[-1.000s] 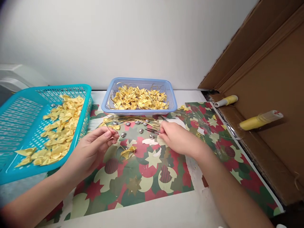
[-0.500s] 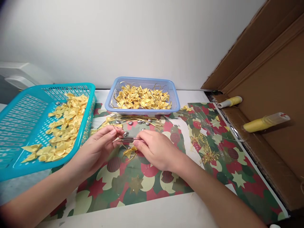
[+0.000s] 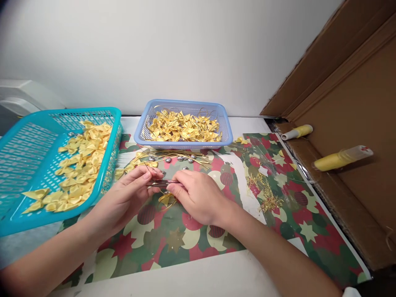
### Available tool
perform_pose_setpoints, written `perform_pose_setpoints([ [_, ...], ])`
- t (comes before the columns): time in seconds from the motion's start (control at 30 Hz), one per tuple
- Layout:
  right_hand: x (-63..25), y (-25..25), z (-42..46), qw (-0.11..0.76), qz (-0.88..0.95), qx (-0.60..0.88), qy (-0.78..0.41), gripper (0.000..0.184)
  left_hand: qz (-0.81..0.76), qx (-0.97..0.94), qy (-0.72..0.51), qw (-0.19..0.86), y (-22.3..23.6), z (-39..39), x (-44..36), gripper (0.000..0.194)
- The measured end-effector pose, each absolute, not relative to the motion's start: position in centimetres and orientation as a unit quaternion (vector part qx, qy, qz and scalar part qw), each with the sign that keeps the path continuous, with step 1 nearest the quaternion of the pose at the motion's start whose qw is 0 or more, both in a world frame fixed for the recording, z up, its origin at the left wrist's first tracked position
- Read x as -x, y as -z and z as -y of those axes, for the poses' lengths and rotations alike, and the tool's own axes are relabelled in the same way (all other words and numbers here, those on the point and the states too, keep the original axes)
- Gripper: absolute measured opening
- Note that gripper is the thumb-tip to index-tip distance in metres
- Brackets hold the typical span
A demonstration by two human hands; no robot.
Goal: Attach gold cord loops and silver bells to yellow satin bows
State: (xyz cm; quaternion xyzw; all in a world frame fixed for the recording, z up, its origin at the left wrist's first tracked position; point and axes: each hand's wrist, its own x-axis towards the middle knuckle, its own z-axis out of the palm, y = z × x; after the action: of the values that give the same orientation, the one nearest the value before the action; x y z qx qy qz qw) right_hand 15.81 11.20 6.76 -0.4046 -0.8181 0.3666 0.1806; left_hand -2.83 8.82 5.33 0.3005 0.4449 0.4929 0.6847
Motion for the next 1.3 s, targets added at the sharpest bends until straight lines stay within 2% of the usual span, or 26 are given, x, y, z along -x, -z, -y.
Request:
perform_pose_setpoints([
  [0.57, -15.84, -6.88, -11.06, 0.195, 0.815, 0.381, -0.391, 0.026, -0.378, -0.236, -0.478, 0.757, -5.70, -8.55, 2.83, 0.013],
  [0.9, -15.90, -7.10, -11.23, 0.165, 0.838, 0.378, -0.357, 0.027, -0.379, -0.253, -0.465, 0.759, -5.78, -8.55, 2.58, 0.021],
  [1.3, -15.59, -6.73, -10.93, 0.167, 0.837, 0.376, -0.361, 0.028, -0.373, -0.197, -0.469, 0.776, -5.86, -8.19, 2.23, 0.026],
])
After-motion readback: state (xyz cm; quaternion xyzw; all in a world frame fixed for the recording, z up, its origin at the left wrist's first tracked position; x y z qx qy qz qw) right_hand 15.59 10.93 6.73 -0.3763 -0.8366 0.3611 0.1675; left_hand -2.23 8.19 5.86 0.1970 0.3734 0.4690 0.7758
